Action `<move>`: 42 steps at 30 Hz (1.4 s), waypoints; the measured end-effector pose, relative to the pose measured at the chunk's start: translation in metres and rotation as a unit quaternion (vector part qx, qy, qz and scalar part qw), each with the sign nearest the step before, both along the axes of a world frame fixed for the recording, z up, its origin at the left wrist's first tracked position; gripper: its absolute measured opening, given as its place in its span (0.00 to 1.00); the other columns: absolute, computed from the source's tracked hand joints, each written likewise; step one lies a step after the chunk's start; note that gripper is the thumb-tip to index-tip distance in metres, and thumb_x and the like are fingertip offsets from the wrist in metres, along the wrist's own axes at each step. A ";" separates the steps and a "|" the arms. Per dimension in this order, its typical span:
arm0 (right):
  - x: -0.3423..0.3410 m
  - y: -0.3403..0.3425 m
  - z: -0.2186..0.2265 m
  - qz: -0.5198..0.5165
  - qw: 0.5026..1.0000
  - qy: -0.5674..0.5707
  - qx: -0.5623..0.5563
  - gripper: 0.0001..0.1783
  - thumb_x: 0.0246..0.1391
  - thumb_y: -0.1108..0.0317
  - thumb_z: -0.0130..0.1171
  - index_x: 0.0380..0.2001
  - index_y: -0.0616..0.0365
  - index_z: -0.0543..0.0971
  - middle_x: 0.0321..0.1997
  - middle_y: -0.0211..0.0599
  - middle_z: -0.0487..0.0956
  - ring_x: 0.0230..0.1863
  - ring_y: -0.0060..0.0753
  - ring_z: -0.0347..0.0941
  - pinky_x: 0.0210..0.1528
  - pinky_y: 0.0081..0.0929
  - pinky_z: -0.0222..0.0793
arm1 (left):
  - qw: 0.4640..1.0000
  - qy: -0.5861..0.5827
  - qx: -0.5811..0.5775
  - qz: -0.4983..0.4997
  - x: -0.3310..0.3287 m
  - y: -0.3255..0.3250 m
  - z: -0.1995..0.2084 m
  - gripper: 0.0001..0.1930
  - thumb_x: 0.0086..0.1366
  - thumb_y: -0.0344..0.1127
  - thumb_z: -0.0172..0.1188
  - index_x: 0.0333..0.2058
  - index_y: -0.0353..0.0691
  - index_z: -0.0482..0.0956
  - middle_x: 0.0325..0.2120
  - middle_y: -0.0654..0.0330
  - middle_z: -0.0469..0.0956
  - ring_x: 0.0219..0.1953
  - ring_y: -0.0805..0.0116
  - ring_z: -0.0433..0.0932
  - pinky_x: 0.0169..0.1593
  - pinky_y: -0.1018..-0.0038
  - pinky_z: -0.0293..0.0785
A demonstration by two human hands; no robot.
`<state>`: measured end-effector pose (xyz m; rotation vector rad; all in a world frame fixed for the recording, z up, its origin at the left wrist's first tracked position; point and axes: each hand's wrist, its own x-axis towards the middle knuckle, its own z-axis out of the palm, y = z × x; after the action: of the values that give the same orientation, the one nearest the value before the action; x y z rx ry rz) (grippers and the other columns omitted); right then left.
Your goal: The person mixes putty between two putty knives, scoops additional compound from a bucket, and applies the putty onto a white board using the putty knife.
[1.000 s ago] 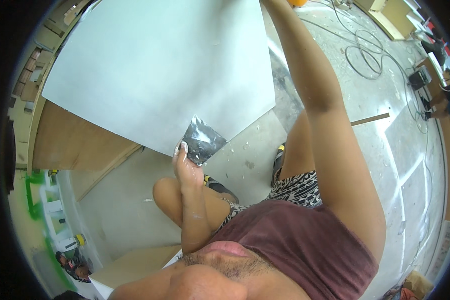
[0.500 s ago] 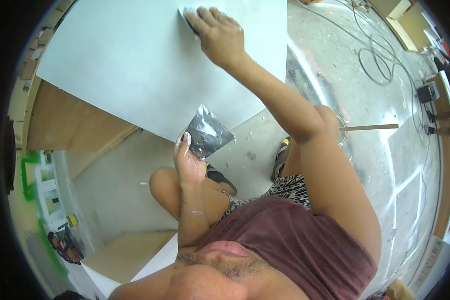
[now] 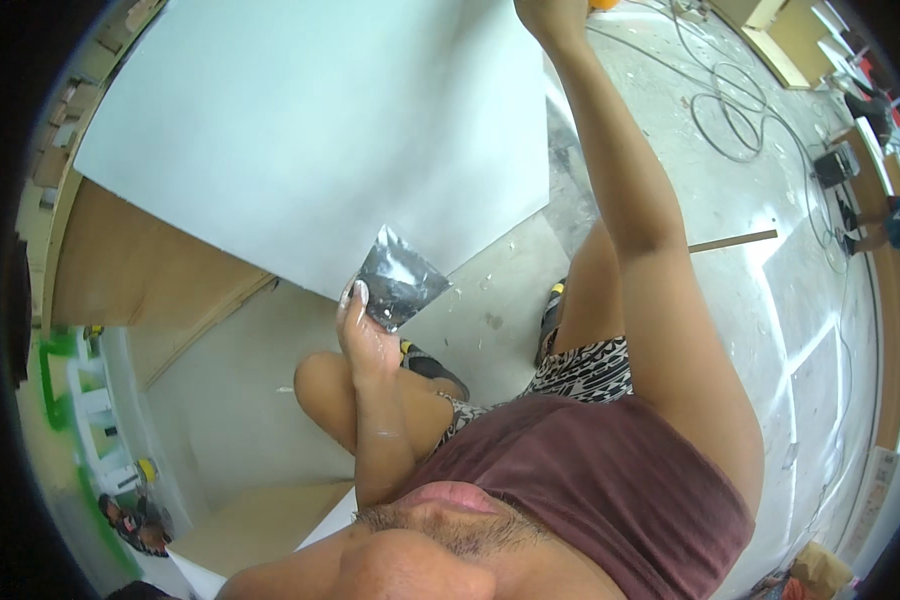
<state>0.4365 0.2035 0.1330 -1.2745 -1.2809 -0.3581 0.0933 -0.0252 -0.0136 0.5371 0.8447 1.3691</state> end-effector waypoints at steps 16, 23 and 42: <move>-0.101 -0.022 -0.116 0.012 0.989 -0.148 0.000 0.27 0.46 0.78 0.57 0.50 0.40 0.80 0.50 0.34 0.81 0.51 0.41 0.78 0.52 0.37 0.74 | 1.000 -0.018 -0.017 0.005 -0.011 -0.004 -0.002 0.15 0.70 0.34 0.50 0.50 0.29 0.71 0.45 0.52 0.77 0.46 0.63 0.77 0.51 0.64 0.73; -0.134 -0.091 -0.203 0.070 0.952 -0.280 -0.102 0.26 0.50 0.70 0.61 0.55 0.39 0.77 0.57 0.32 0.77 0.59 0.41 0.72 0.62 0.40 0.66 | 0.999 -0.003 -0.002 0.032 -0.005 -0.005 0.007 0.17 0.71 0.36 0.50 0.51 0.29 0.69 0.47 0.55 0.74 0.49 0.65 0.73 0.53 0.67 0.69; -0.129 -0.188 -0.119 0.439 0.779 0.147 -0.423 0.21 0.63 0.63 0.53 0.56 0.59 0.74 0.32 0.33 0.79 0.27 0.19 0.70 0.31 0.21 0.69 | 0.989 0.048 0.059 0.126 -0.006 0.019 0.009 0.14 0.70 0.36 0.53 0.47 0.32 0.71 0.45 0.55 0.76 0.46 0.66 0.75 0.53 0.67 0.71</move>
<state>0.3073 0.0155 0.0143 -1.1830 -1.6528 1.1697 0.0878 -0.0065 -0.0043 0.6059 0.9381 1.6430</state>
